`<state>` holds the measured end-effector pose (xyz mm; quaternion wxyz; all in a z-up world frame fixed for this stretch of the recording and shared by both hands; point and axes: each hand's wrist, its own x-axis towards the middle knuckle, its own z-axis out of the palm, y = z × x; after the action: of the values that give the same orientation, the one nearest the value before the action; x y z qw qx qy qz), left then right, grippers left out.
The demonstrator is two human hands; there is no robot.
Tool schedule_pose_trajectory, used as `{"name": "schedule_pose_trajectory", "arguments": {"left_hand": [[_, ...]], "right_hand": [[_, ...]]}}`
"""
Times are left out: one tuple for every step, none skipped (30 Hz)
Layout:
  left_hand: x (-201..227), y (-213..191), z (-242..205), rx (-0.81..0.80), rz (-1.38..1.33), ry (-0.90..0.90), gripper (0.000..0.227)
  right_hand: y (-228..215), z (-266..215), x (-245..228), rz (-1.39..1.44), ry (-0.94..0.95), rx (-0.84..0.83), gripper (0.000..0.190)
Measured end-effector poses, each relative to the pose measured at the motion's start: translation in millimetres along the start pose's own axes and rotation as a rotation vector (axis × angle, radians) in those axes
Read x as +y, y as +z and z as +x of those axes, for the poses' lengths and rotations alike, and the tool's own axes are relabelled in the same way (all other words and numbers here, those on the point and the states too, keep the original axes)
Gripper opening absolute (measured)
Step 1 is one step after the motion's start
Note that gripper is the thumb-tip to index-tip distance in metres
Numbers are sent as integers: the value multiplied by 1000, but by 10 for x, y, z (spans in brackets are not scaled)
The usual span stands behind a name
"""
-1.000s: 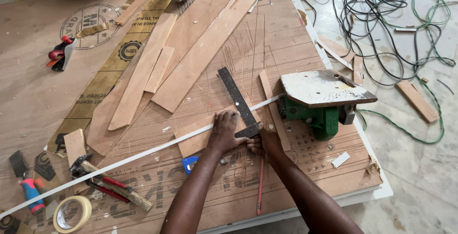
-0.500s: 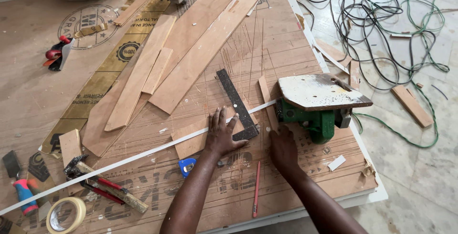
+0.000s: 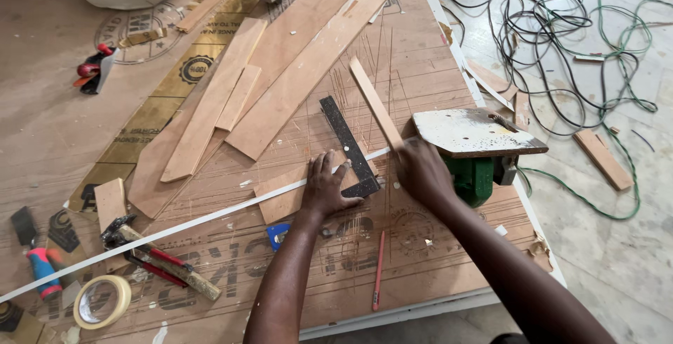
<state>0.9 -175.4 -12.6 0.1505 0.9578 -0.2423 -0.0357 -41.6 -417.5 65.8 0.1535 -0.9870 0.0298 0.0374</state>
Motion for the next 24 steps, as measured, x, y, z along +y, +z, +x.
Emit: {"name": "schedule_pose_trajectory", "arguments": {"left_hand": [[11, -32, -18, -10, -5, -9, 109], [28, -57, -40, -21, -11, -18, 108], [41, -80, -55, -32, -17, -26, 108], [50, -102, -71, -40, -24, -35, 106], [49, -117, -103, -49, -31, -45, 104], [57, -113, -144, -65, -42, -51, 102], [40, -116, -171, -49, -37, -33, 102], [29, -103, -217, -36, -39, -13, 103], [18, -93, -263, -23, -40, 7, 103], [17, -101, -268, -50, -39, -10, 103], [17, -118, -280, -76, -37, -27, 104], [21, -141, -259, -96, -35, -48, 104], [32, -160, -211, -107, -28, -42, 106], [28, -170, -206, -126, -20, -44, 109], [14, -178, -195, -145, -12, -45, 111], [-25, -197, -178, -149, -22, -45, 109], [-87, -215, -151, -153, -33, -44, 108], [-153, -207, -168, -164, -47, -50, 106], [-218, -195, -144, -149, -30, -75, 107], [-296, -209, -59, -127, -8, -99, 108], [-357, -220, -7, -105, 14, -124, 109], [-416, -238, 13, -108, 19, -141, 111], [-460, -259, 27, -111, 24, -158, 113], [-478, -267, 20, -115, 29, -173, 115]], "right_hand": [[71, 393, -67, 50, 13, 62, 32], [121, 758, -113, -26, -89, 219, 33], [184, 960, -118, -102, -190, 375, 34], [266, 1007, -100, -102, -142, 343, 34], [356, 1043, -155, -102, -93, 311, 33], [438, 1017, -208, -102, -37, 273, 34], [522, 926, -252, -102, -58, 177, 33], [620, 753, -274, -105, -75, 76, 32], [702, 600, -309, -98, -83, 31, 38], [738, 467, -324, -93, -92, -6, 44], [766, 227, -303, -111, -186, 48, 35], [748, 28, -272, -132, -287, 106, 26], [685, -126, -214, -72, -327, 139, 24], [633, -319, -166, -6, -370, 163, 21], [571, -473, -120, 40, -309, 91, 20], [495, -604, -53, 86, -252, 20, 19], [414, -684, 30, 132, -194, -51, 18], [328, -763, 151, 234, -231, 45, 17], [247, -833, 269, 337, -266, 142, 17], [188, -855, 337, 274, -222, 162, 16], [132, -884, 398, 211, -179, 182, 16], [95, -903, 432, 151, -135, 204, 15], [64, -914, 456, 129, -100, 161, 16], [38, -931, 477, 106, -62, 118, 16]]}}
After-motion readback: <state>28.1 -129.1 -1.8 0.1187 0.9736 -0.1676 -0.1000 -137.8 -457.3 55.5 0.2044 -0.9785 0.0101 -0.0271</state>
